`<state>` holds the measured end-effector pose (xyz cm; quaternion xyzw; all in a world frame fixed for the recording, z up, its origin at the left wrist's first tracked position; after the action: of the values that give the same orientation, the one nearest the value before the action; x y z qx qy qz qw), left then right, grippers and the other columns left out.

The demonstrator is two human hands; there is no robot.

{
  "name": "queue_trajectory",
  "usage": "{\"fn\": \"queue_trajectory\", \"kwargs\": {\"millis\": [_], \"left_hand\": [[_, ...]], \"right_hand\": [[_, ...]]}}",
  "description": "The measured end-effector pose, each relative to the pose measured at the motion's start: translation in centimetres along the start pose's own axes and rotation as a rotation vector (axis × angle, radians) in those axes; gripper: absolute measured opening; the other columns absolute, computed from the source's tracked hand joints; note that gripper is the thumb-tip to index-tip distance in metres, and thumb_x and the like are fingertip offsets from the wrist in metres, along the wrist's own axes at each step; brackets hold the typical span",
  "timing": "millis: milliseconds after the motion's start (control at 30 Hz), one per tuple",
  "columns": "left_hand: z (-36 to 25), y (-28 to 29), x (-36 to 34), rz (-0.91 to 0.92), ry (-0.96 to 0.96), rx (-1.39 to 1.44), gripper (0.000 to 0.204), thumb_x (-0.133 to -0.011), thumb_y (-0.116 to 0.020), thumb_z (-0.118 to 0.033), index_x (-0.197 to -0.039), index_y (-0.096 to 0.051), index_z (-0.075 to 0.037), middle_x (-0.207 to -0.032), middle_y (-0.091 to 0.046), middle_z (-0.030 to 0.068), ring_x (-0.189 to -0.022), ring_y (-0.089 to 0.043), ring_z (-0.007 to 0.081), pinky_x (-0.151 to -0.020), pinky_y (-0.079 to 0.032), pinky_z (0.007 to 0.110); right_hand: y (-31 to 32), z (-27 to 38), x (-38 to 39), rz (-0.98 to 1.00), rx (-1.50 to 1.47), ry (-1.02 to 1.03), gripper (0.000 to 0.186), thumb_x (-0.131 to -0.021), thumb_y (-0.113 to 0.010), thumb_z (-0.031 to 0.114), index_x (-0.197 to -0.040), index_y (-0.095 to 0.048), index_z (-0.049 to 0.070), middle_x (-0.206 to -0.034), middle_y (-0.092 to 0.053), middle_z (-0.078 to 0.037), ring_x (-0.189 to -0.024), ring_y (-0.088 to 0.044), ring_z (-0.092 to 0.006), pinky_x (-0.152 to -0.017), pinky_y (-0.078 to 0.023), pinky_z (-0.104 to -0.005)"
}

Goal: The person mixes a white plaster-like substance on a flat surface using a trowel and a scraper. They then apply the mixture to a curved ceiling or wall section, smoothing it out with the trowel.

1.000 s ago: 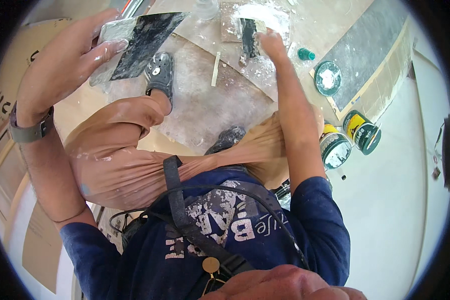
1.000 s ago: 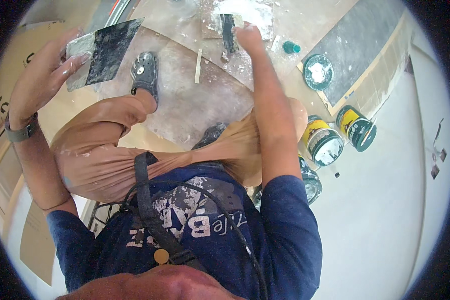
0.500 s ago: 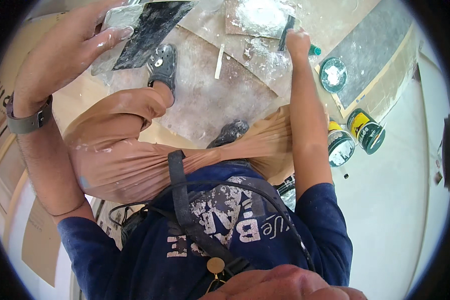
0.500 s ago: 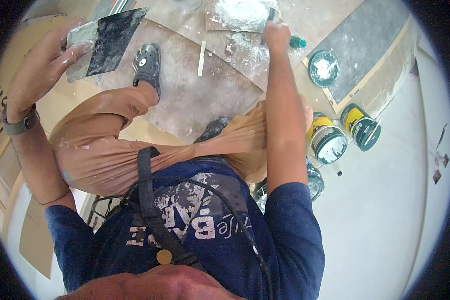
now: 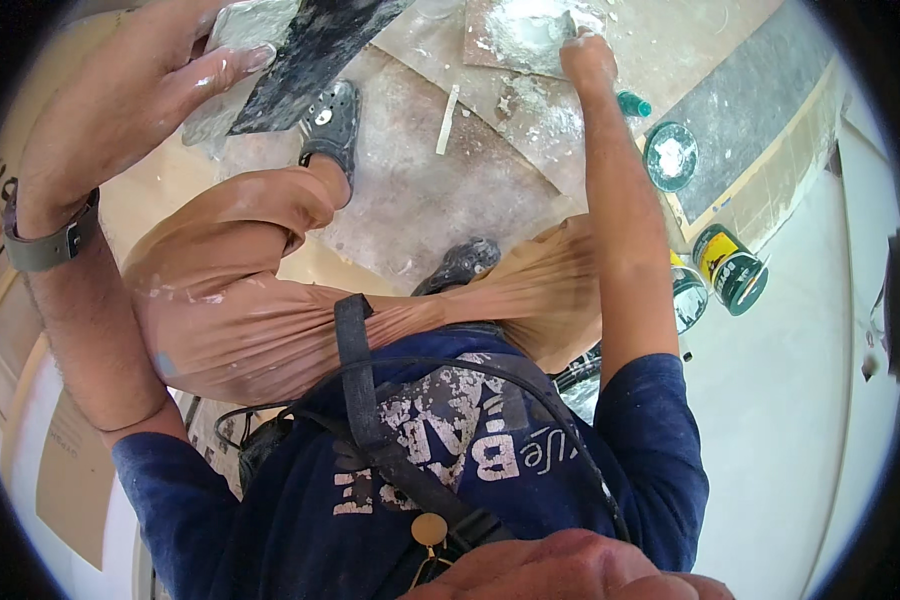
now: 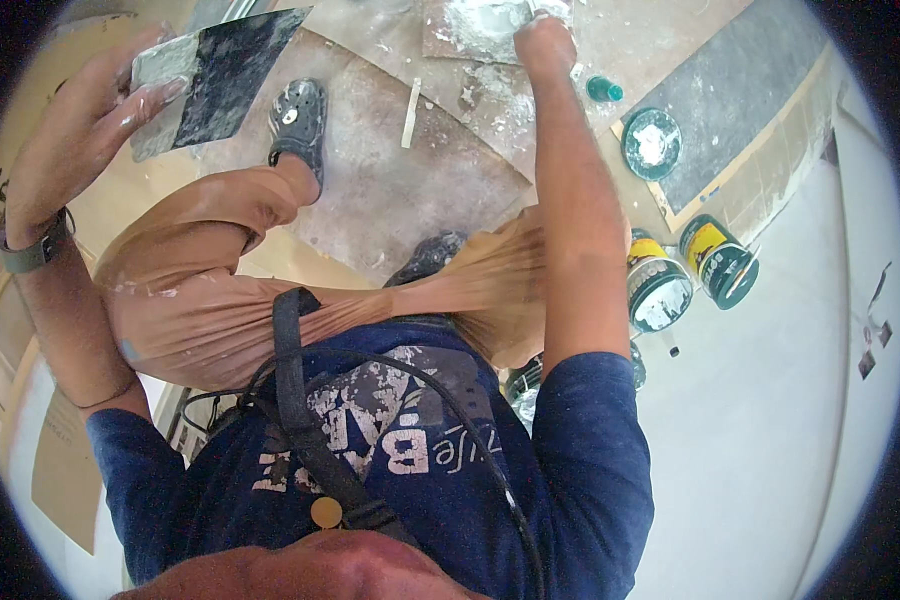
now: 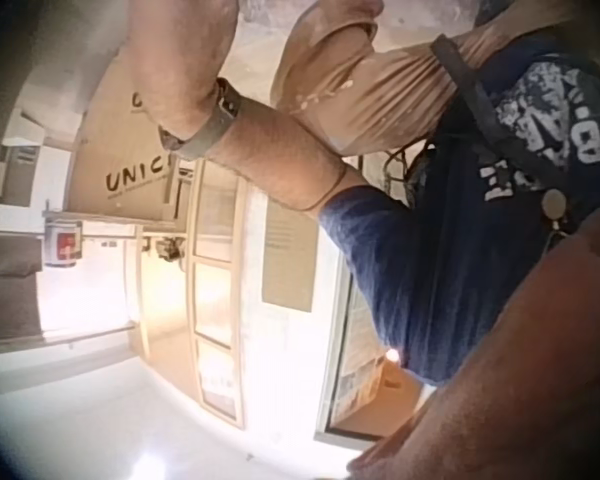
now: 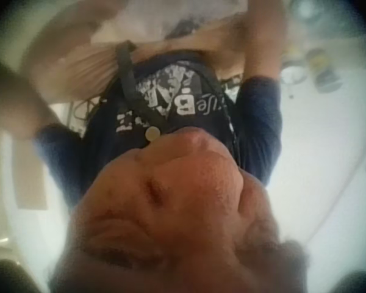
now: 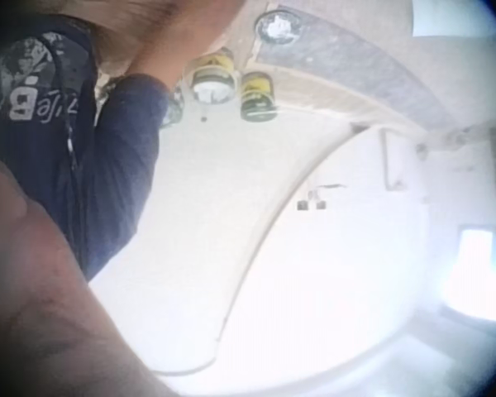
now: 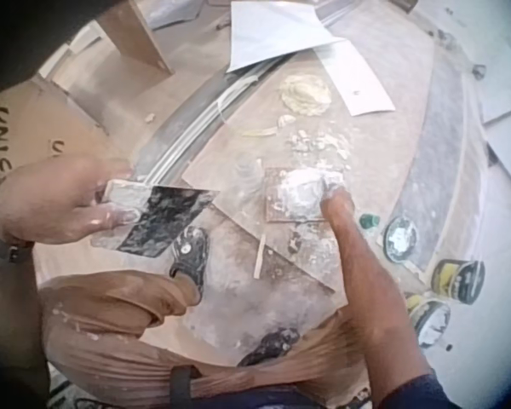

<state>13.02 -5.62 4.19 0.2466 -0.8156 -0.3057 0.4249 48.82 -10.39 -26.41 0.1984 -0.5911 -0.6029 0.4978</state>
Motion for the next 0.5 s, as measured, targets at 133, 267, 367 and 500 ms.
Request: {"fn": "queue_trajectory", "kwargs": {"millis": [133, 267, 367, 500], "left_hand": [[0.1, -0.2, 0.1, -0.003, -0.028, 0.056, 0.044, -0.086, -0.053, -0.018, -0.124, -0.038, 0.000, -0.102, -0.055, 0.0125, -0.088, -0.053, 0.0153, -0.076, -0.043, 0.028], [0.3, -0.1, -0.3, 0.029, -0.054, 0.066, 0.044, -0.086, -0.052, -0.016, -0.124, -0.038, 0.000, -0.101, -0.055, 0.0115, -0.089, -0.053, 0.0144, -0.077, -0.043, 0.027], [0.9, 0.0, 0.3, 0.031, -0.027, 0.101, 0.043, -0.086, -0.052, -0.016, -0.123, -0.039, 0.000, -0.100, -0.055, 0.0108, -0.087, -0.052, 0.0139, -0.076, -0.043, 0.027], [0.6, 0.0, 0.5, 0.022, -0.044, 0.098, 0.042, -0.085, -0.052, -0.016, -0.122, -0.039, 0.000, -0.099, -0.055, 0.0108, -0.087, -0.052, 0.0140, -0.076, -0.043, 0.027]], "right_hand": [[1.7, 1.4, 0.7, -0.054, -0.011, 0.089, 0.036, -0.079, -0.040, 0.027, -0.092, -0.060, 0.000, -0.094, -0.059, -0.023, -0.091, -0.056, -0.0365, -0.080, -0.045, -0.0412], [-1.0, -1.0, -2.0, 0.002, 0.166, 0.223, 0.037, -0.080, -0.039, 0.028, -0.093, -0.059, 0.000, -0.093, -0.058, -0.024, -0.090, -0.056, -0.0365, -0.080, -0.044, -0.0418], [1.6, -0.4, 0.2, -0.042, 0.073, 0.137, 0.030, -0.078, -0.042, 0.022, -0.093, -0.061, 0.005, -0.092, -0.060, -0.021, -0.088, -0.059, -0.0330, -0.077, -0.046, -0.0399], [-0.1, -4.3, 1.6, -0.047, -0.010, 0.012, 0.034, -0.077, -0.044, 0.026, -0.092, -0.060, 0.001, -0.091, -0.060, -0.022, -0.086, -0.058, -0.0348, -0.077, -0.046, -0.0393]]}}
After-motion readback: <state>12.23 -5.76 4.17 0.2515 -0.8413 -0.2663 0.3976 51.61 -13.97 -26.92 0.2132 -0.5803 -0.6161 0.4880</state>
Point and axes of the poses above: each hand's wrist, its own x-axis away from the middle knuckle, its own y-axis out of the back of the hand, z = x × y, the point moved 4 cm from there along -x, towards the middle knuckle
